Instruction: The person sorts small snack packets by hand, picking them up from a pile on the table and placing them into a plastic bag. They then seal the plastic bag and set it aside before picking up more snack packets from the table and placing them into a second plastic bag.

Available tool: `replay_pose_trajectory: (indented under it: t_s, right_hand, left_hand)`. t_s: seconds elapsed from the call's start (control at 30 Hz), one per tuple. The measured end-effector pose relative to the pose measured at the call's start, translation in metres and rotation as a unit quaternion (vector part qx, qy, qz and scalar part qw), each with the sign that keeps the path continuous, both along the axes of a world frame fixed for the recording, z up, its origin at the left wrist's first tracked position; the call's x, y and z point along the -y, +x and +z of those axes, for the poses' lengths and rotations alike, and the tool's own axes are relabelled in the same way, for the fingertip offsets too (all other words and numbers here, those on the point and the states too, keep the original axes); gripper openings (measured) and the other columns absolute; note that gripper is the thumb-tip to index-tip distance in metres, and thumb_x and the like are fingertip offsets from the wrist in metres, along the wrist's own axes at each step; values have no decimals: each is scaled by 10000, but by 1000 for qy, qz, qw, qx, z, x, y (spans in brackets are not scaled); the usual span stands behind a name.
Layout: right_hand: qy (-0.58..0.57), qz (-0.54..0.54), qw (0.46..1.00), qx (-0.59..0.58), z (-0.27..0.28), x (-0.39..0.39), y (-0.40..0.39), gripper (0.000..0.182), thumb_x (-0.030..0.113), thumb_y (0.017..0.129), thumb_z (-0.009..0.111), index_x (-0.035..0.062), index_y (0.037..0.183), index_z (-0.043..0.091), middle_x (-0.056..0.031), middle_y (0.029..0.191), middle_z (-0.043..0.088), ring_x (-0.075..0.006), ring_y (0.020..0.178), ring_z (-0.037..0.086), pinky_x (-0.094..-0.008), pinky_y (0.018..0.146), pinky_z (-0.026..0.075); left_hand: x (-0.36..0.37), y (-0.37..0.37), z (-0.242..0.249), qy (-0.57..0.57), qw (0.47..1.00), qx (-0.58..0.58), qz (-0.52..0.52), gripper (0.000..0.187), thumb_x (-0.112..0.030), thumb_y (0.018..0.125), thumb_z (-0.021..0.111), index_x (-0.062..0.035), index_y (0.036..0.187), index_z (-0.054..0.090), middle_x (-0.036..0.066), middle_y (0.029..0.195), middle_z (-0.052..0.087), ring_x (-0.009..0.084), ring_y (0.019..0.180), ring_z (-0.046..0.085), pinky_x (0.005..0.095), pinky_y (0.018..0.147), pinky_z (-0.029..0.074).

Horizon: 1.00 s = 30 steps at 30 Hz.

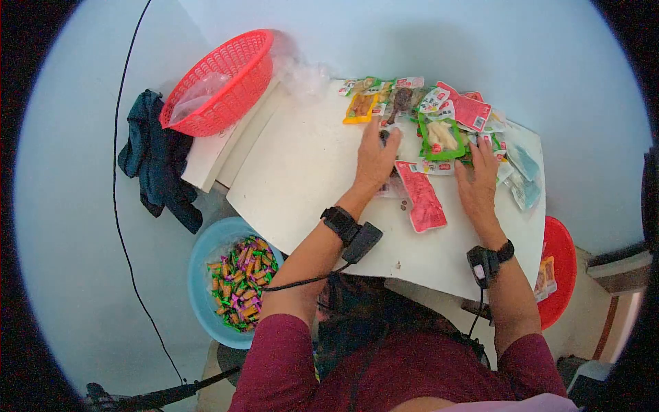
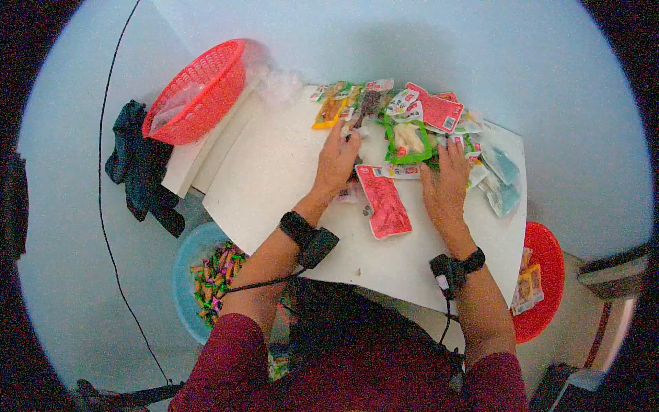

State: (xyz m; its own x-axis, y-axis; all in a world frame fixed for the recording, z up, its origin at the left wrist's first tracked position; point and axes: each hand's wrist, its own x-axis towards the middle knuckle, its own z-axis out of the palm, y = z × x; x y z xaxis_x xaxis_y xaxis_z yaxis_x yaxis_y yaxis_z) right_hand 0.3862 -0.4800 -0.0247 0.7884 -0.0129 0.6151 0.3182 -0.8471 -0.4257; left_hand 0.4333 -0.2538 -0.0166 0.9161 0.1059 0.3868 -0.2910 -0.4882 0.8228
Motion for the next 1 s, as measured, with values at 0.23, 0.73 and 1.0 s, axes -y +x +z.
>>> replay_pose_trajectory:
  t_s: [0.23,0.73,1.0]
  right_hand:
    - [-6,8,999,-36,3,0,4,526,208,845,618,-4,1299,455,-202,1437,346,-357,1371,247,-504,1119,145]
    - [40,16,998,-37,1,-2,12,479,138,814,588,27,1268,482,-178,1427,374,-346,1370,258,-488,1124,141]
    - [23,10,1000,-3,-2,-1,12,470,108,808,596,24,1259,494,-187,1405,400,-356,1350,297,-489,1114,177]
  left_hand:
    - [-37,40,36,4,996,69,60,318,-263,866,621,-8,1054,643,182,1061,644,308,1010,605,377,910,442]
    - [-138,140,2,372,892,-20,257,210,-260,756,693,-72,849,688,141,864,667,323,857,635,460,732,492]
    - [-137,99,45,271,919,143,248,181,-194,800,644,-31,828,717,175,842,664,301,778,642,403,690,492]
